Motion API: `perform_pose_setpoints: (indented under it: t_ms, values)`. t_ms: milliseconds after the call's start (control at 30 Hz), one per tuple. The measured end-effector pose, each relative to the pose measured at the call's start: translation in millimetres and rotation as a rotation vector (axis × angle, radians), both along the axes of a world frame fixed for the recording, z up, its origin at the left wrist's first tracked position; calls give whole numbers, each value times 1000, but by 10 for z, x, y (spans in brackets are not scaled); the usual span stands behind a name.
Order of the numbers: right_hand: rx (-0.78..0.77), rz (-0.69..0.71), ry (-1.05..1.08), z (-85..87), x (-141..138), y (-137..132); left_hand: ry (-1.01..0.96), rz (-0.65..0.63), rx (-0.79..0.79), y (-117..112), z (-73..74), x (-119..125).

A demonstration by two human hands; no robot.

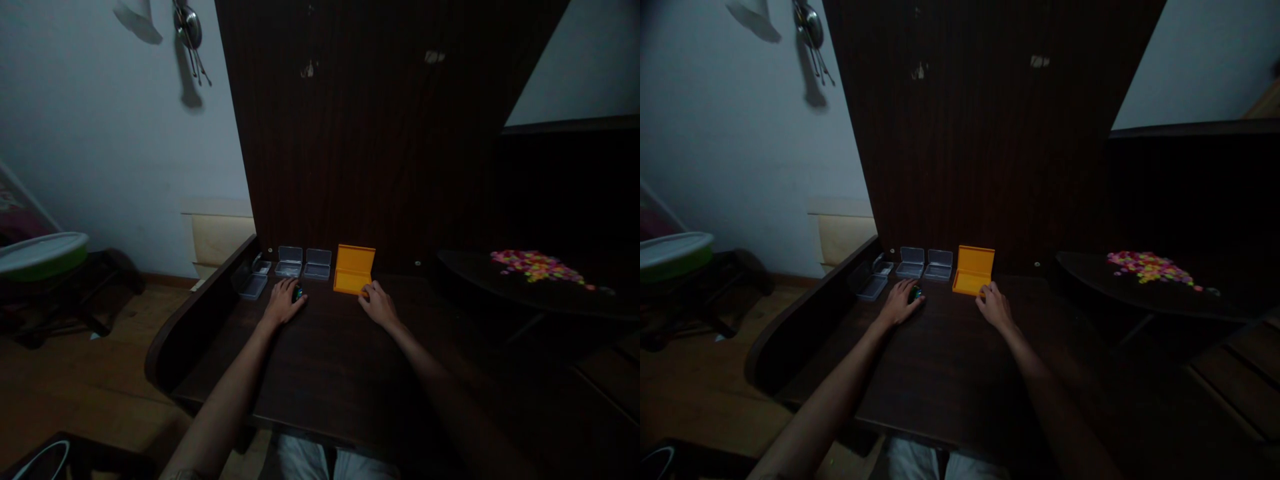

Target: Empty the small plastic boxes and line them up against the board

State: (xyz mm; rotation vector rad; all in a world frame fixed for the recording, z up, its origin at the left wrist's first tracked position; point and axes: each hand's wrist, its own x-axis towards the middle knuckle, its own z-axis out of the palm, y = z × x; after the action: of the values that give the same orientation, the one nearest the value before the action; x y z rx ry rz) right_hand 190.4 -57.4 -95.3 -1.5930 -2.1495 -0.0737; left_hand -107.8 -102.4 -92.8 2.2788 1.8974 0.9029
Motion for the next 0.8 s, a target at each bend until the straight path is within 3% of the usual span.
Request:
perform_pose_setpoints:
  t_ms: [200,333,467,633,800]
  values:
    - [-8,32,23,20,16,-60,-13,-30,-16,55,-27,12]
    - [18,-43,0,88,-12,-200,-4,-17,30,38,10,27]
    - [18,-76,-39,133,5,-424,29,-150,126,-102,68,91]
    - [79,139,-49,71,114,-735,64,-263,118,-381,34,339]
    - [-23,300,-31,-28,169,-985,68,-410,6,-442,-15,591]
